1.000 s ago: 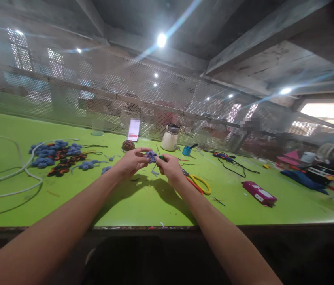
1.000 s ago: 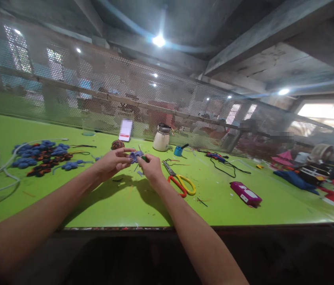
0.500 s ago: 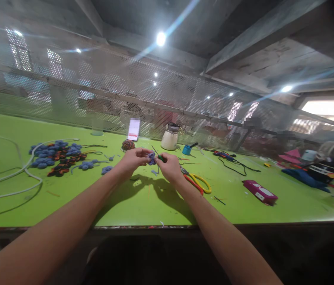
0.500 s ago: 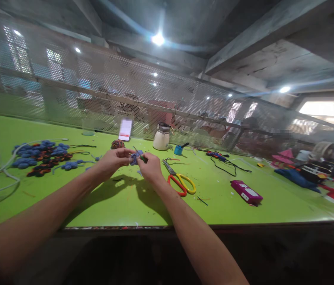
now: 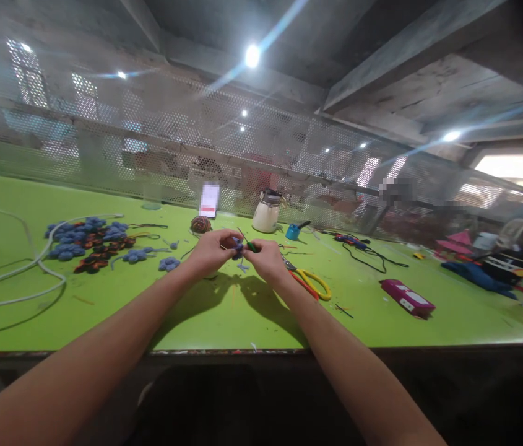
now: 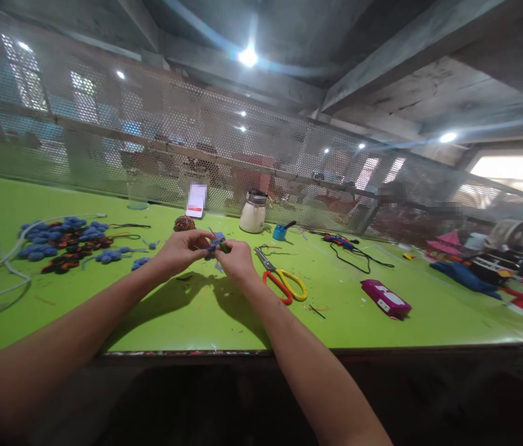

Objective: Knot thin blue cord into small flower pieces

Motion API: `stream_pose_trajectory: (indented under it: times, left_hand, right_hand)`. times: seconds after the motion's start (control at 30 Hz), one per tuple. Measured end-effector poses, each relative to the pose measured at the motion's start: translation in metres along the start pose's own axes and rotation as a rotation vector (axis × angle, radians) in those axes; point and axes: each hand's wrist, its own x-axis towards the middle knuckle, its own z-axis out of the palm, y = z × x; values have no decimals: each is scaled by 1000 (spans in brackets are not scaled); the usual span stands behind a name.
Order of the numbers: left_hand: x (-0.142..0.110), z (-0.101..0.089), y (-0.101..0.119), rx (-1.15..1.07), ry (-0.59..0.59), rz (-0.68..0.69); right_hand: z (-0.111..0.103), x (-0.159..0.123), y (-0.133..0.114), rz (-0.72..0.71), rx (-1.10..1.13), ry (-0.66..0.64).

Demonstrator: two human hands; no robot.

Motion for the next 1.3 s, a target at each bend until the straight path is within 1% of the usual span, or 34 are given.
stream_pose_trajectory:
  times: [0.1, 0.17, 0.23, 0.33, 0.43, 0.53, 0.63, 0.7, 0.77, 0.83, 0.9, 0.97, 1.0, 1.1, 1.23, 1.3]
  left_hand:
    - [0, 0, 0, -16, 8, -41]
    - [1, 0, -2, -42, 10, -66]
    - [2, 1, -3, -70, 13, -81]
    - [1, 3, -2, -110, -1, -94]
    - [-1, 2, 4, -111, -9, -123]
    - [-4, 0, 9, -129, -8, -197]
    - [-6, -2, 12, -207, -27, -242]
    - [-6, -3, 11, -244, -32, -244]
    - [-6, -3, 10, -264, -38, -252]
    - [-5, -3, 9, -282, -38, -273]
    - [-4, -4, 7, -315, -34, -299]
    - [-4, -5, 6, -375, -41, -326]
    - [-3, -5, 6, -408, -52, -338]
    - [-3, -5, 8, -494, -77, -366]
    - [-3, -5, 10, -565, -40, -399]
    - [-3, -6, 9, -581, -18, -409]
  right_hand:
    - [1, 0, -2, 143, 180, -19]
    - [0, -1, -4, 267, 345, -78]
    - [-1, -1, -5, 359, 505, -139]
    - [-6, 0, -4, 440, 660, -205]
    - [-10, 1, -3, 480, 731, -252]
    - [-15, 3, -3, 452, 751, -232]
    - [-19, 4, -6, 406, 721, -224]
    - [-20, 3, -7, 379, 665, -230]
    - [-18, 3, -8, 329, 561, -198]
    - [-14, 2, -7, 209, 379, -125]
    - [-10, 1, -5, 49, 175, -62]
    - [-7, 2, -2, -64, 71, -42]
    - [-6, 3, 0, -83, 69, -39]
    - [-9, 3, 1, -38, 144, -40]
    - [-16, 4, -3, 103, 326, -85]
    - [-18, 6, -4, 135, 389, -58]
